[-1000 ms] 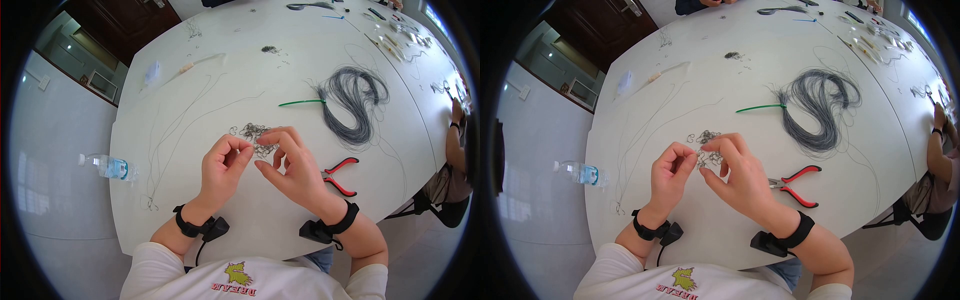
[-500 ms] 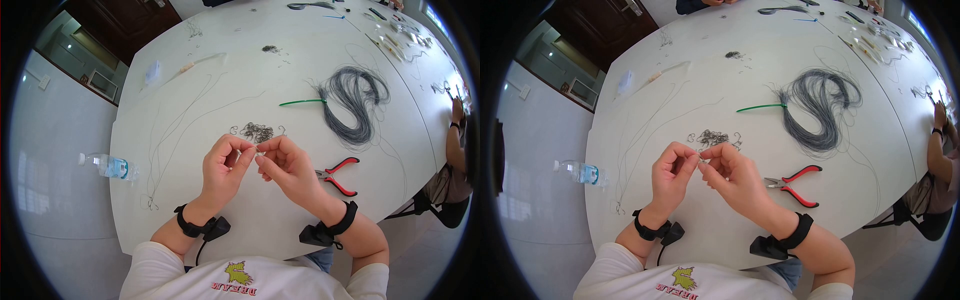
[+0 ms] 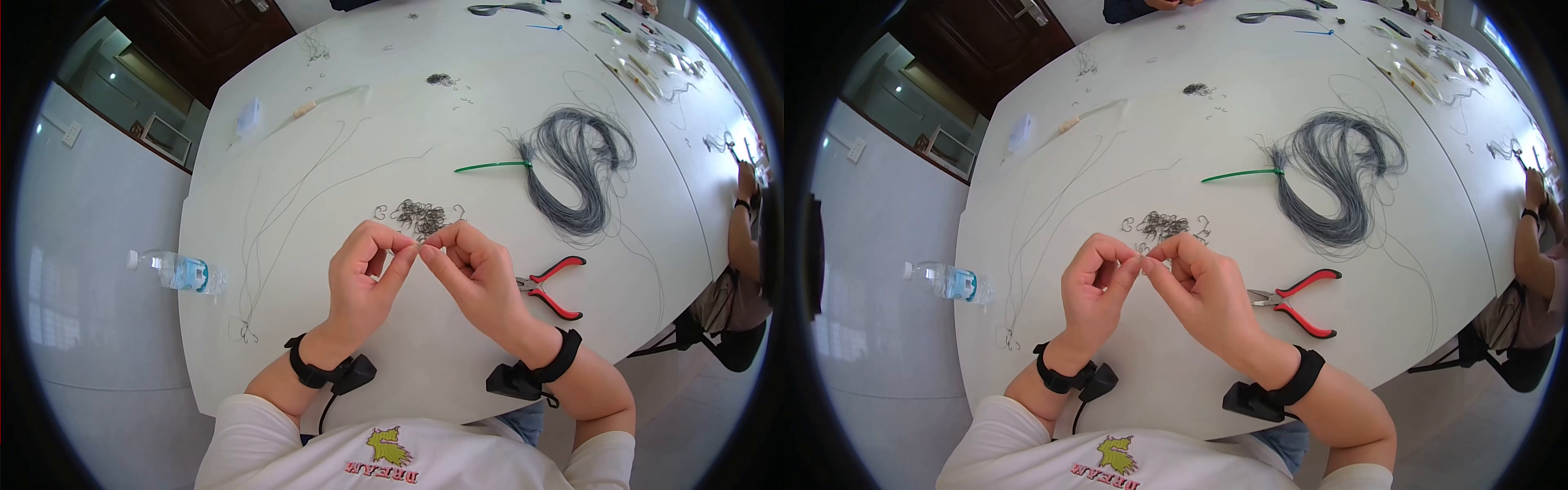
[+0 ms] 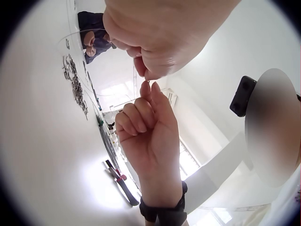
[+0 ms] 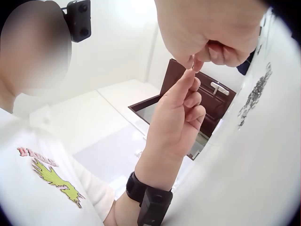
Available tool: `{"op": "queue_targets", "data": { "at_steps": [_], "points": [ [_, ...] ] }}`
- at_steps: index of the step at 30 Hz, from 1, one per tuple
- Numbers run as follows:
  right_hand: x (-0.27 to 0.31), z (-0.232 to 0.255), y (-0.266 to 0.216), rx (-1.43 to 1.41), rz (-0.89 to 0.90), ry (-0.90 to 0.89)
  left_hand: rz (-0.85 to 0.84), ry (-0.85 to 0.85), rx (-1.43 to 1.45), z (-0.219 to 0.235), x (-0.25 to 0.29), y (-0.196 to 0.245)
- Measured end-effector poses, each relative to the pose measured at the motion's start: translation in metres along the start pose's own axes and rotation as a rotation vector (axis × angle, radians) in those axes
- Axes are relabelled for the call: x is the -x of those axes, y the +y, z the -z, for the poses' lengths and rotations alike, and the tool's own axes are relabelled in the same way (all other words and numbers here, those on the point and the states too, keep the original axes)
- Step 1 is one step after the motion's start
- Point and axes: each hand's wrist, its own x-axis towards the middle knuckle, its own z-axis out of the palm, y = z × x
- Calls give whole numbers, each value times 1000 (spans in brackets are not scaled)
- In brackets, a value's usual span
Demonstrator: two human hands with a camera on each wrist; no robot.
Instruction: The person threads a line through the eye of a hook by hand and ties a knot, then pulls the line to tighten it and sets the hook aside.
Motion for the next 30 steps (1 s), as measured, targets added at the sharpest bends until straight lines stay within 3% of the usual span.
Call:
{"op": "queue_targets", "data": {
  "at_steps": [9, 15, 30],
  "points": [
    [-1, 3, -1, -17, -18, 12, -15, -2, 18, -1, 1, 1],
    [-5, 5, 5, -25, 0, 29, 138, -55, 89, 2, -1, 2],
    [-4, 6, 3, 10, -11, -13, -50, -17, -6, 1, -5, -4]
  ]
}}
